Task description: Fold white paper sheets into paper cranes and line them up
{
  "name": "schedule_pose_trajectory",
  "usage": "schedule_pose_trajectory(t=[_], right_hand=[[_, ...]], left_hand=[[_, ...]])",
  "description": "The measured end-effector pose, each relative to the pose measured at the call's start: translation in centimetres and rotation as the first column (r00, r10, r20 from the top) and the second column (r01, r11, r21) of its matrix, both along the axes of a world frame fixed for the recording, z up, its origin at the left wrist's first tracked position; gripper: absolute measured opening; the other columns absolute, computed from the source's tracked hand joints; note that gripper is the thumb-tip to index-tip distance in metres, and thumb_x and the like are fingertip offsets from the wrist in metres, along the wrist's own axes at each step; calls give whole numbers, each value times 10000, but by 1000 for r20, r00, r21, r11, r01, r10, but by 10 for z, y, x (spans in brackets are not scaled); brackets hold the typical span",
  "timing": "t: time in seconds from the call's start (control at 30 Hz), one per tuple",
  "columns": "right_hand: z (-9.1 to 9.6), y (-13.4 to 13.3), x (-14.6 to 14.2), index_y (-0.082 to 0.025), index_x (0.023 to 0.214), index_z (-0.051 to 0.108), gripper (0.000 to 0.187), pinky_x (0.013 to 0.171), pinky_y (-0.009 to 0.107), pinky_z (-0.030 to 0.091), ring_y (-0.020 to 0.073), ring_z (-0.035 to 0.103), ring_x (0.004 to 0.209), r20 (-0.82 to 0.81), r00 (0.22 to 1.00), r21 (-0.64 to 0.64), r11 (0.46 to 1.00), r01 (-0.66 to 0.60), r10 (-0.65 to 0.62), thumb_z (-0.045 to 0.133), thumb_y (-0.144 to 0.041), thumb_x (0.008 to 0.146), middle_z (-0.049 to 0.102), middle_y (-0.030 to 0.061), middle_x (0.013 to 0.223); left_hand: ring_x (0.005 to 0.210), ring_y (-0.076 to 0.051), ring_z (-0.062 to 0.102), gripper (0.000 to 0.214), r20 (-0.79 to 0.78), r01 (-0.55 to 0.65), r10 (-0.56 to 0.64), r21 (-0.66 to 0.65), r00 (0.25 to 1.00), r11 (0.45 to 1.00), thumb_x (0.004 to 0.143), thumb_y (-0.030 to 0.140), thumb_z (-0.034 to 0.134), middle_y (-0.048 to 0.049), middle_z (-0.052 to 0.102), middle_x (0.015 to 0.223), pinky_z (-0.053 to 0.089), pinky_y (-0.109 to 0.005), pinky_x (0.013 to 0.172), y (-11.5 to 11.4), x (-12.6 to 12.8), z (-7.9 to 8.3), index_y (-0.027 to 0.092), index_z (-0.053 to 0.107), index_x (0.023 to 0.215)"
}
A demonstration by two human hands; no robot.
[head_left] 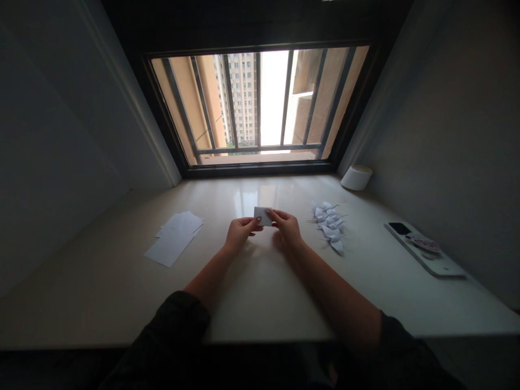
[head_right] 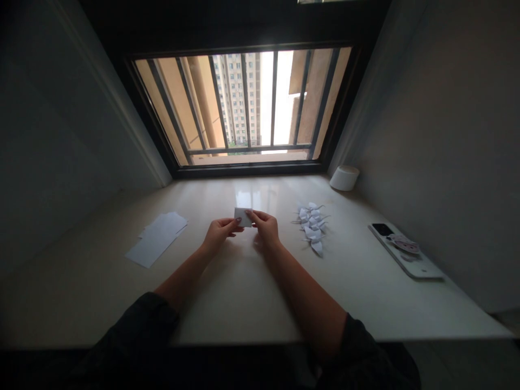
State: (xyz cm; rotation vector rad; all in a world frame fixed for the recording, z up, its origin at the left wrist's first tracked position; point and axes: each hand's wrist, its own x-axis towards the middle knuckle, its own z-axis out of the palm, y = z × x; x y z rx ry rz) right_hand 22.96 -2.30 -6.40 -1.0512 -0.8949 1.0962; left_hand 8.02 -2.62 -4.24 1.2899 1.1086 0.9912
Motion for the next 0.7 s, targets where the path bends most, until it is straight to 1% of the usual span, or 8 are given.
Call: schedule_pose_trajectory(t=[0.13, 0.23, 0.43, 0.63, 0.7], right_hand=[[3, -1, 0, -164, 797, 732, 378, 609, 304, 463, 180, 614, 663, -3, 1000, -5, 1000, 7, -7, 729, -477, 585, 707, 68, 747], [6, -2, -1, -160, 777, 729, 380, 604, 301, 463, 172, 607, 641, -10, 1000, -10, 1000, 7, -7, 730, -484, 577, 702, 63, 722], [8, -4, -2, -159, 757, 730, 359, 587, 286, 445, 157, 587, 616, 21, 1000, 15, 1000, -2, 1, 727, -476, 589, 695, 53, 693], [10, -5, -4, -165, 833, 735, 414, 578, 295, 451, 161, 592, 607, -23, 1000, -17, 1000, -6, 6, 736, -481, 567, 711, 64, 742], [9, -5, -4, -160, 830, 736, 417, 574, 293, 452, 162, 594, 603, -33, 999, -30, 999, -17, 16, 739, -480, 563, 710, 65, 731]], left_hand=[[808, -251, 671, 440, -33, 29, -27, 35, 999, 999, 679, 519, 654, -121, 716, 781, 453, -283, 620, -1, 0, 1, 126, 699, 869], [812, -250, 670, 442, -39, 57, -55, 53, 998, 997, 675, 519, 656, -120, 716, 798, 455, -281, 620, 0, 0, 0, 125, 696, 870], [816, -249, 672, 437, -25, 54, -52, 69, 998, 996, 686, 506, 655, -121, 714, 859, 448, -276, 622, 1, 0, -1, 129, 688, 904], [836, -256, 672, 463, -48, 155, -153, 35, 987, 987, 731, 536, 596, -128, 717, 833, 432, -269, 607, 1, -1, -3, 123, 686, 920], [841, -256, 672, 465, -46, 173, -171, 29, 984, 985, 740, 540, 585, -129, 717, 842, 430, -268, 606, 1, -2, -4, 121, 685, 915]])
